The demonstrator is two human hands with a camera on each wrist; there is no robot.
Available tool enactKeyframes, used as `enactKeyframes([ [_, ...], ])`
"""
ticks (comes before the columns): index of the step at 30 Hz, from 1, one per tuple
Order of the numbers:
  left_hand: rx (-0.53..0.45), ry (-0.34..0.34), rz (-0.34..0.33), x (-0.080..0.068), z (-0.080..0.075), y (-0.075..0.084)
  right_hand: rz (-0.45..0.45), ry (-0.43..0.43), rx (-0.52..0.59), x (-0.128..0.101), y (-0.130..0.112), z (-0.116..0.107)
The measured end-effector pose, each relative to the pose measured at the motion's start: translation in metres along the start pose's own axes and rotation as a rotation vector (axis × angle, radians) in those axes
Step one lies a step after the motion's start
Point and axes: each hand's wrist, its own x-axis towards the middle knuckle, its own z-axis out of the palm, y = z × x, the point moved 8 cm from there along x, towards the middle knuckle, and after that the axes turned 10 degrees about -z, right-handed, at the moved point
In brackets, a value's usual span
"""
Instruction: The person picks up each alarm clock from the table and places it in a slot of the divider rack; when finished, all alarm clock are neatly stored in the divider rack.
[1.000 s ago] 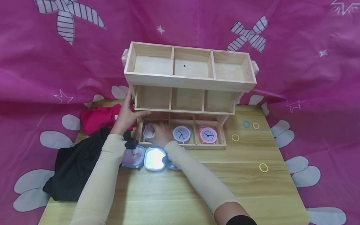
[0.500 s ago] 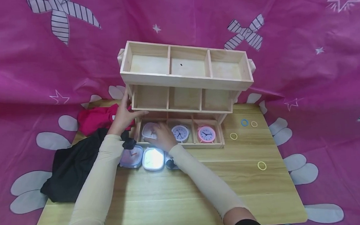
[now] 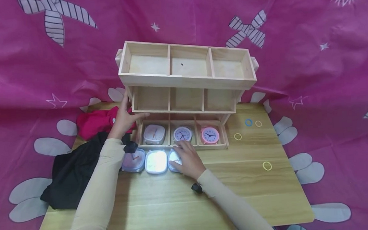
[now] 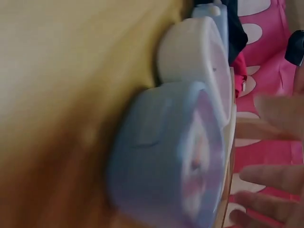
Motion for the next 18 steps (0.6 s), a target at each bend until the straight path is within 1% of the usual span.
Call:
enactKeyframes([
  [4, 0.008, 0.002, -0.006, -0.001, -0.001, 0.000, -0.050, -0.076, 0.007, -0.023, 0.001, 0.010],
  [6, 0.020, 0.009, -0.002, -0.001, -0.002, 0.000, -0.061, -0.093, 0.017, -0.031, 0.003, 0.014],
  [9, 0.032, 0.016, 0.002, -0.001, -0.002, 0.001, -0.058, -0.073, 0.023, -0.038, 0.006, 0.018],
  [14, 0.031, 0.016, -0.009, 0.000, -0.002, 0.000, -0.056, 0.005, 0.012, -0.045, 0.009, 0.018],
  [18, 0.026, 0.011, -0.001, -0.002, 0.000, 0.002, -0.051, 0.010, 0.025, -0.054, 0.008, 0.019],
])
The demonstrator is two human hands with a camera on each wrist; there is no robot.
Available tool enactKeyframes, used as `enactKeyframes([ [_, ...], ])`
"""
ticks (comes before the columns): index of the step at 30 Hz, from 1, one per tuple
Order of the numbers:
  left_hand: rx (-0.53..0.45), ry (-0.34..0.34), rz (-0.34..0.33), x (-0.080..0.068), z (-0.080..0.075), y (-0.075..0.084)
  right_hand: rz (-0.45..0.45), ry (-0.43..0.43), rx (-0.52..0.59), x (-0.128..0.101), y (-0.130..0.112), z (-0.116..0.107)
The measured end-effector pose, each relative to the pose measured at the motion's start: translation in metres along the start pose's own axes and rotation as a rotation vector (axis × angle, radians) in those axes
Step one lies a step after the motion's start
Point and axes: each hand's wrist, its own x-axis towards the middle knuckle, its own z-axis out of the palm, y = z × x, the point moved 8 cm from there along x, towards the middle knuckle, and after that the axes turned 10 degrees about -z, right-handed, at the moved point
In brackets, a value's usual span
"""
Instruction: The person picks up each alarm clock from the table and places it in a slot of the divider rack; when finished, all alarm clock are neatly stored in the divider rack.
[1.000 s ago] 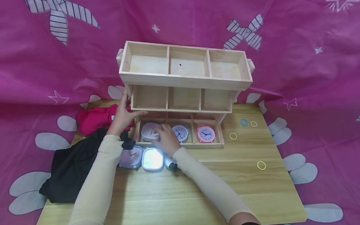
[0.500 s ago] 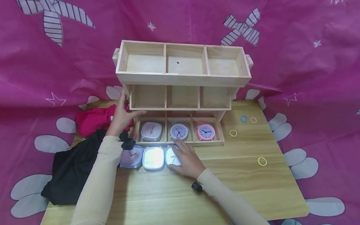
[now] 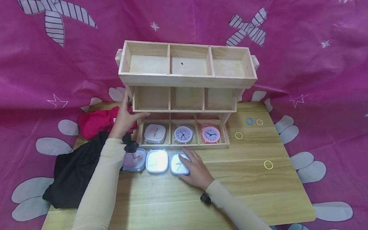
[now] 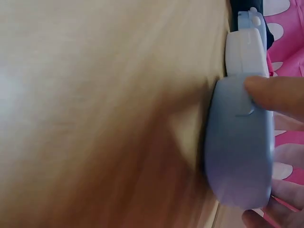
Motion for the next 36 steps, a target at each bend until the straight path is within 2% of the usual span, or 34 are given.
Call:
enactKeyframes([
  [11, 0.007, 0.001, 0.005, -0.002, -0.002, 0.002, 0.126, -0.088, 0.144, -0.026, -0.004, -0.006],
  [14, 0.012, 0.002, 0.005, -0.001, -0.002, 0.001, 0.179, -0.053, 0.211, -0.028, -0.001, -0.010],
  [18, 0.004, -0.002, 0.017, 0.001, 0.000, 0.001, 0.272, 0.034, 0.365, -0.027, 0.010, -0.022],
  [22, -0.001, -0.006, 0.015, 0.003, 0.002, -0.002, 0.312, 0.181, 0.534, -0.018, 0.019, -0.055],
  [24, -0.004, -0.008, 0.010, 0.003, 0.002, -0.002, 0.283, 0.305, 0.587, -0.011, 0.022, -0.082],
  [27, -0.004, -0.008, 0.007, 0.003, 0.003, -0.002, 0.211, 0.522, 0.594, 0.000, 0.025, -0.129],
  [30, 0.000, -0.006, 0.014, 0.003, 0.003, -0.001, 0.156, 0.738, 0.530, 0.011, 0.033, -0.175],
  [32, 0.005, -0.003, 0.022, 0.002, 0.002, -0.001, 0.152, 0.853, 0.441, 0.018, 0.041, -0.199],
  [34, 0.007, -0.001, 0.029, 0.002, 0.001, 0.000, 0.179, 0.940, 0.349, 0.025, 0.051, -0.216],
  [36, 0.005, 0.000, 0.034, 0.002, 0.001, 0.000, 0.212, 0.989, 0.258, 0.032, 0.061, -0.227],
])
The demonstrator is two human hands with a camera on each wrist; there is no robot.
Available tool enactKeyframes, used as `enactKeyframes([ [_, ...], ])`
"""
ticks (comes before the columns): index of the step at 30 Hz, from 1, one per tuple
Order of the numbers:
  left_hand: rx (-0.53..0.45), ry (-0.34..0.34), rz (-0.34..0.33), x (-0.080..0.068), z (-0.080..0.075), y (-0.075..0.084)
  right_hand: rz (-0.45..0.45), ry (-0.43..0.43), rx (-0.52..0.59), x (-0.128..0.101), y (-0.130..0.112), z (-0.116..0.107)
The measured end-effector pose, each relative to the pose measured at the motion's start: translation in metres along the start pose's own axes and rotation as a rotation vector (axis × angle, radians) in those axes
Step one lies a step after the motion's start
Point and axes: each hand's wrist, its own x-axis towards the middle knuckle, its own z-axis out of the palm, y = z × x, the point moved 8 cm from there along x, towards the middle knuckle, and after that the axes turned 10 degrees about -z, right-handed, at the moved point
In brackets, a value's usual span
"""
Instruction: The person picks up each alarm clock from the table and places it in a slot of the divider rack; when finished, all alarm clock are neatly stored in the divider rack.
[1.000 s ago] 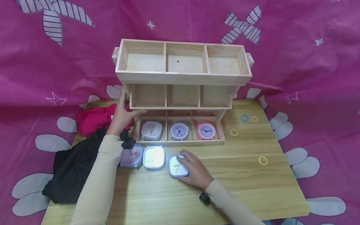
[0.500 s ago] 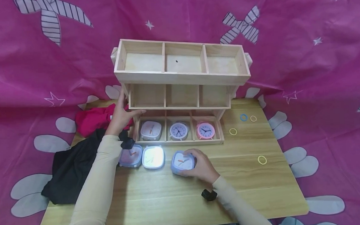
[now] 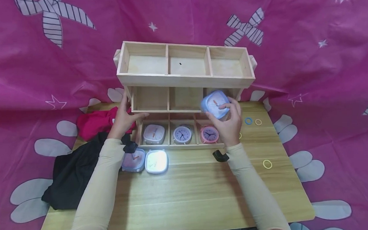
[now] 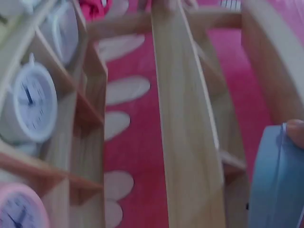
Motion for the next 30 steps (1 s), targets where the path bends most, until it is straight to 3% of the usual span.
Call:
enactKeyframes([
  [5, -0.013, -0.005, 0.016, 0.000, 0.001, -0.001, -0.023, 0.068, -0.164, 0.019, 0.017, 0.008],
  [10, -0.010, -0.001, 0.006, 0.000, 0.000, -0.001, -0.004, 0.102, -0.244, 0.027, 0.031, 0.019],
  [17, -0.012, 0.000, -0.002, 0.000, 0.000, 0.001, 0.000, 0.045, -0.310, 0.029, 0.043, 0.036],
  [26, -0.015, 0.005, 0.007, -0.001, -0.001, 0.003, -0.044, -0.034, -0.450, 0.025, 0.038, 0.041],
  [30, -0.013, 0.001, 0.008, -0.002, 0.000, 0.002, -0.103, -0.008, -0.423, 0.015, 0.026, 0.040],
])
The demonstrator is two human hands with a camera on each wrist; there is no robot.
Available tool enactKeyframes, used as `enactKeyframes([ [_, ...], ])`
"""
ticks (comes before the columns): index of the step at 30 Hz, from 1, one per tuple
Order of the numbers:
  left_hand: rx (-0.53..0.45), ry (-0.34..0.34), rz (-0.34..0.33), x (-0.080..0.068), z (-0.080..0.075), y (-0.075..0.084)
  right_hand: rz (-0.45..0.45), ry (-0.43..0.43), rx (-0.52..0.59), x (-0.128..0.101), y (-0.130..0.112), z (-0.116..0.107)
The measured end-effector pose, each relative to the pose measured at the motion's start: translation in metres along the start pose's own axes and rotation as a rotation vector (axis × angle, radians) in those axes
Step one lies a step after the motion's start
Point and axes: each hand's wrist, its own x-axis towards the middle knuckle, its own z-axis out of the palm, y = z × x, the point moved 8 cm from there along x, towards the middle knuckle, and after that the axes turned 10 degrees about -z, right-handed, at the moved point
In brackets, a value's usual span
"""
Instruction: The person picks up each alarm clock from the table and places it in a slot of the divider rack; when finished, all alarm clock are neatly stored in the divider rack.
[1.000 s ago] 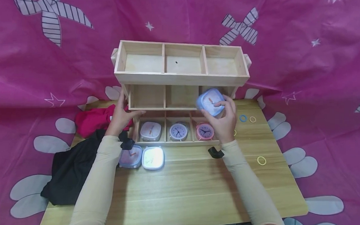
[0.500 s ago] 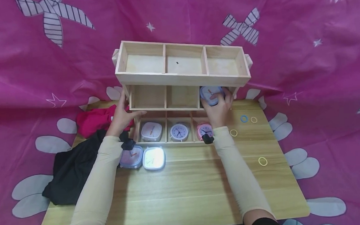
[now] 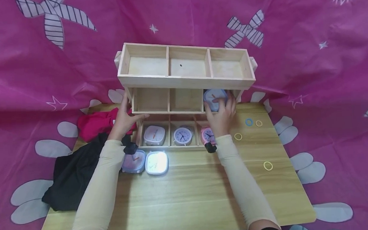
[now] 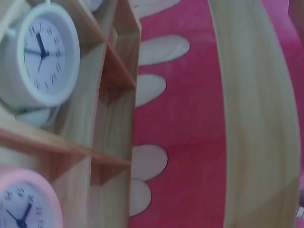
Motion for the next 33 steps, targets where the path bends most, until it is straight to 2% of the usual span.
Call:
enactKeyframes([
  [5, -0.014, -0.008, -0.004, 0.001, 0.001, -0.001, -0.154, 0.134, 0.142, -0.023, -0.039, -0.012],
  [7, -0.024, -0.010, 0.000, 0.001, 0.001, -0.001, -0.235, 0.134, 0.221, -0.040, -0.059, -0.008],
  [8, -0.029, -0.011, 0.001, 0.001, 0.001, -0.002, -0.275, 0.103, 0.261, -0.051, -0.070, -0.004],
  [10, -0.029, -0.009, -0.005, 0.001, 0.000, -0.002, -0.350, -0.021, 0.317, -0.076, -0.090, 0.011],
  [12, -0.021, -0.006, -0.017, 0.001, 0.000, -0.003, -0.410, -0.213, 0.338, -0.107, -0.107, 0.033],
  [17, -0.010, 0.002, -0.015, 0.001, 0.000, -0.001, -0.524, -0.675, 0.276, -0.182, -0.132, 0.079],
  [20, -0.011, 0.006, -0.006, 0.000, 0.000, 0.000, -0.593, -0.862, 0.197, -0.216, -0.137, 0.096],
  [23, -0.019, 0.005, 0.002, 0.001, 0.001, 0.001, -0.671, -0.977, 0.094, -0.241, -0.139, 0.107],
  [25, -0.019, 0.002, 0.008, 0.001, 0.001, 0.001, -0.705, -1.011, 0.042, -0.250, -0.139, 0.110],
  [28, -0.020, -0.002, 0.010, 0.001, 0.001, 0.001, -0.719, -1.004, 0.006, -0.255, -0.139, 0.111],
  [33, -0.010, -0.004, -0.013, 0.001, 0.001, -0.001, -0.700, -0.880, 0.020, -0.251, -0.138, 0.105],
])
